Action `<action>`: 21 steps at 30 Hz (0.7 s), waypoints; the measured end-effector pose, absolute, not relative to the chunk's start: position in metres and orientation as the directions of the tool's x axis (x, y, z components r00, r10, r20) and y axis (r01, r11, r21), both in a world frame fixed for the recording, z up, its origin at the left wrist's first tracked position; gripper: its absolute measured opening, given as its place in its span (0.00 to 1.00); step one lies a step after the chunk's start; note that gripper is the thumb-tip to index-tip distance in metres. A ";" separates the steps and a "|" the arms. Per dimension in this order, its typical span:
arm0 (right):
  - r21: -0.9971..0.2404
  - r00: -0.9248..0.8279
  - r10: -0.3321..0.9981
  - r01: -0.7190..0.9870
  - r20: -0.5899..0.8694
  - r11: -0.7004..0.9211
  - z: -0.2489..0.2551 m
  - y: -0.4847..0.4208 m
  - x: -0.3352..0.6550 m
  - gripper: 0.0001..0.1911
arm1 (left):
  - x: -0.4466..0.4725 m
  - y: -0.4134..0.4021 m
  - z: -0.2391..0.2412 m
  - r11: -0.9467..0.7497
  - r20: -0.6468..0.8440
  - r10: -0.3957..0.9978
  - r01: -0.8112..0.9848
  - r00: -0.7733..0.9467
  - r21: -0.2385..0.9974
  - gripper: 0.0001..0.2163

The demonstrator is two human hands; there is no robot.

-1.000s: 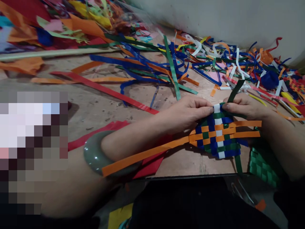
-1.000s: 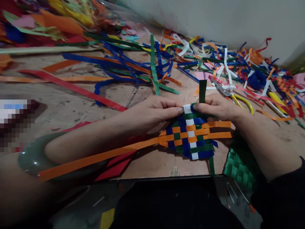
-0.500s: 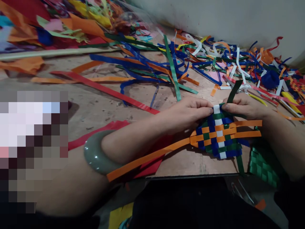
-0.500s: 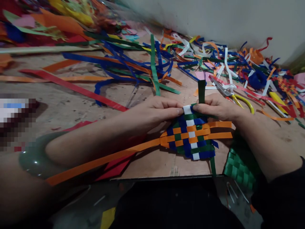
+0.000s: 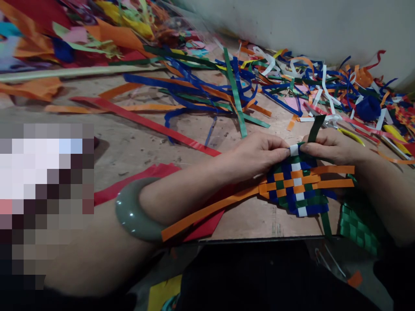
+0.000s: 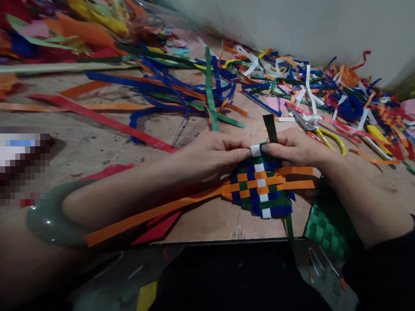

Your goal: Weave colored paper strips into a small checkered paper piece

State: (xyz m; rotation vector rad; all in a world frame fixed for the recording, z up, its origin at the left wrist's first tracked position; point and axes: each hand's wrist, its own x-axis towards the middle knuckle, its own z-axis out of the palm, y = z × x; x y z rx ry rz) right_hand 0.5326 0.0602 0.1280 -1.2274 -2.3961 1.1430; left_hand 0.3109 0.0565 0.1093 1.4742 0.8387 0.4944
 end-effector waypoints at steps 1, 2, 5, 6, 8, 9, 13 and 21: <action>-0.720 -0.624 0.767 0.601 -0.150 0.348 0.128 0.060 0.533 0.20 | 0.311 0.056 0.109 0.057 -0.174 0.761 0.202 0.625 0.978 0.13; -0.717 -0.620 0.769 0.607 -0.157 0.343 0.127 0.060 0.533 0.20 | 0.311 0.056 0.110 0.043 -0.165 0.772 0.209 0.613 0.977 0.13; -0.720 -0.613 0.769 0.615 -0.180 0.321 0.126 0.061 0.533 0.22 | 0.312 0.055 0.110 0.011 -0.143 0.797 0.223 0.587 0.975 0.12; -0.726 -0.610 0.770 0.614 -0.186 0.311 0.126 0.062 0.533 0.23 | 0.312 0.055 0.111 0.009 -0.136 0.803 0.217 0.580 0.976 0.12; -0.746 -0.606 0.770 0.603 -0.198 0.282 0.126 0.061 0.532 0.24 | 0.312 0.054 0.112 0.022 -0.135 0.808 0.200 0.574 0.980 0.11; -0.757 -0.603 0.770 0.597 -0.206 0.265 0.126 0.060 0.532 0.25 | 0.312 0.054 0.113 0.033 -0.138 0.806 0.189 0.575 0.981 0.11; -0.792 -0.572 0.789 0.579 -0.226 0.194 0.127 0.057 0.530 0.25 | 0.311 0.055 0.115 0.133 -0.201 0.765 0.156 0.612 0.979 0.11; -0.797 -0.581 0.784 0.571 -0.221 0.198 0.130 0.058 0.529 0.24 | 0.315 0.054 0.105 0.178 -0.181 0.768 0.067 0.614 0.982 0.03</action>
